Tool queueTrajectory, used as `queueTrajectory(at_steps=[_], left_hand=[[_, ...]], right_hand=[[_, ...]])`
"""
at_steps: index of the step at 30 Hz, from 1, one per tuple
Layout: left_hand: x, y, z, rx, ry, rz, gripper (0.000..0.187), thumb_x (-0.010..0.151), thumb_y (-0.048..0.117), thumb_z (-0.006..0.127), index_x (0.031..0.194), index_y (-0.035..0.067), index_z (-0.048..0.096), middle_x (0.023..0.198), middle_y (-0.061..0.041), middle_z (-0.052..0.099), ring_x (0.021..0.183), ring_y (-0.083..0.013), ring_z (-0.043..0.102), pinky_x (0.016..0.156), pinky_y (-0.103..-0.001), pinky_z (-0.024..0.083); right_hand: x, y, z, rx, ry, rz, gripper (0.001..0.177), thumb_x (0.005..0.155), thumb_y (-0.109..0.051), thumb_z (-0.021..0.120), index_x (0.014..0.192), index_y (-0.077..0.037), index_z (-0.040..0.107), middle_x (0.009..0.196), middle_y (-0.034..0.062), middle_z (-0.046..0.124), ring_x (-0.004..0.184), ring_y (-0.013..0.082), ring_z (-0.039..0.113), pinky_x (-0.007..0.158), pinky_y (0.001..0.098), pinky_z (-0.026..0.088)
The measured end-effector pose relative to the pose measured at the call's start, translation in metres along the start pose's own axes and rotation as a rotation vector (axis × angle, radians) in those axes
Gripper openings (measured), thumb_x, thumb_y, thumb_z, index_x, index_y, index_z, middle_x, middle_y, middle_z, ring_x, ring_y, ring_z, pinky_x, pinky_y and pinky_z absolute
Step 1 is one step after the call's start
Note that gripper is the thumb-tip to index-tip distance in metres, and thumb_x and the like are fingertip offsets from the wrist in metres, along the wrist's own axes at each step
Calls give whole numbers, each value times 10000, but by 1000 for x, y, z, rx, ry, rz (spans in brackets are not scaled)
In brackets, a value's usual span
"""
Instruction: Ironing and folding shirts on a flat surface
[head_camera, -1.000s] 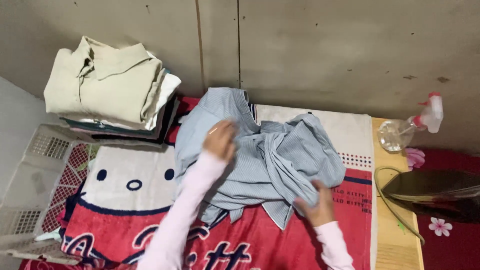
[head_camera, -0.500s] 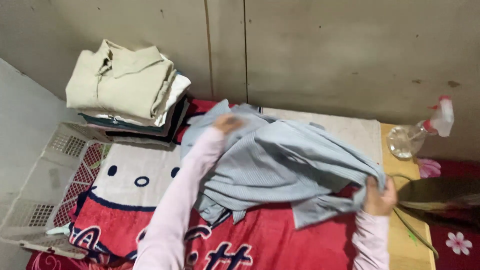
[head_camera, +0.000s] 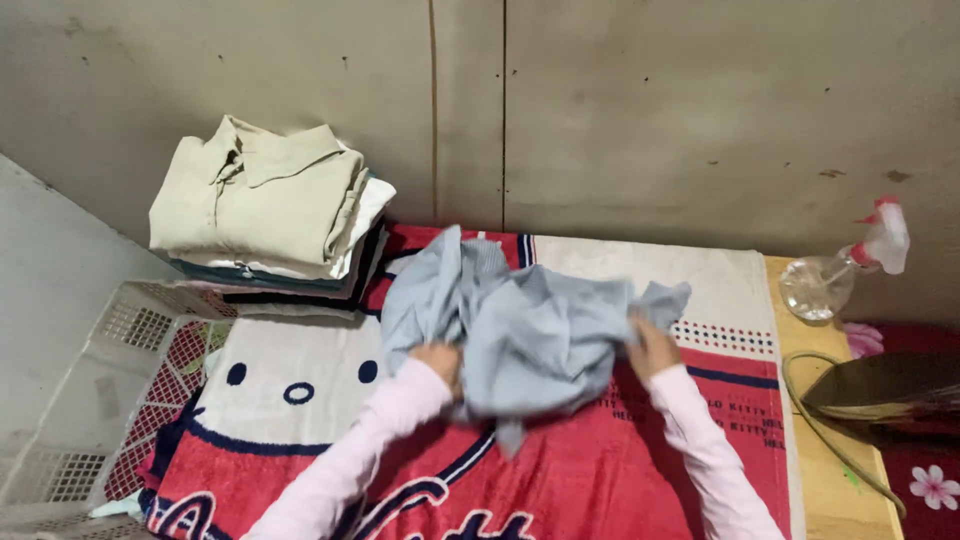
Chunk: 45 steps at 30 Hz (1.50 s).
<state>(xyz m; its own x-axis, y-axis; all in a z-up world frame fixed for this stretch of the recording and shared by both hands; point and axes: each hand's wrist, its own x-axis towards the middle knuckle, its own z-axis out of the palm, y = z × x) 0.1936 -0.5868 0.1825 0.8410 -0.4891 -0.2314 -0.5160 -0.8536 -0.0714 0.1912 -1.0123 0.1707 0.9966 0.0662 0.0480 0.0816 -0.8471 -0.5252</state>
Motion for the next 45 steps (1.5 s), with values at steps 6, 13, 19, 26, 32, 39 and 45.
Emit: queueTrajectory(at_steps=[6,13,19,26,32,39,45], left_hand=[[29,-50,-79,-388,231,-56,643,604,503,817,1103,129,657,1055,-183,637,1040,-427,612,897,-541,455],[-28,-134,36,-880,503,-77,888,656,487,898,1291,-52,590,1268,-365,584,1317,-505,504,1210,-514,321],[-164,-208,96,-667,666,-497,972,396,462,936,1281,125,718,1094,-162,754,1044,-293,698,943,-398,523],[-206,-188,89,-508,322,-934,457,758,587,638,1032,280,837,983,-148,760,1031,-369,724,855,-420,555],[-192,-144,48,-494,67,-583,448,747,555,752,1183,448,743,1329,208,702,1298,-188,625,1188,-688,161],[-216,-209,71,-362,801,-635,367,808,304,592,1121,222,763,781,-145,711,782,-418,643,862,-473,467],[-234,-167,51,-443,274,-662,652,637,454,743,1278,399,634,1359,66,645,1291,-242,606,1169,-628,329]], right_hand=[[11,-160,-137,423,462,159,945,763,-265,856,1569,-369,372,1128,177,714,1109,408,665,971,494,521],[1,46,-96,-61,368,-201,460,630,-169,871,1055,-203,699,934,87,698,975,354,703,861,446,546],[-63,21,-117,-102,836,-251,175,806,57,575,893,-83,630,869,65,643,836,296,581,813,406,422],[-98,41,-66,-865,2,136,516,711,-296,714,1183,-473,606,1346,-155,607,1348,144,524,1181,538,351],[-84,61,-86,-417,464,-45,485,693,124,689,1098,-142,708,1018,195,603,975,405,601,843,510,505],[-101,-28,-121,-112,1222,-475,189,1130,41,561,982,158,564,1065,357,557,1007,496,593,960,550,484],[-169,48,-45,-262,124,-117,572,723,82,611,1188,-231,724,1164,98,718,1309,357,606,1204,460,431]])
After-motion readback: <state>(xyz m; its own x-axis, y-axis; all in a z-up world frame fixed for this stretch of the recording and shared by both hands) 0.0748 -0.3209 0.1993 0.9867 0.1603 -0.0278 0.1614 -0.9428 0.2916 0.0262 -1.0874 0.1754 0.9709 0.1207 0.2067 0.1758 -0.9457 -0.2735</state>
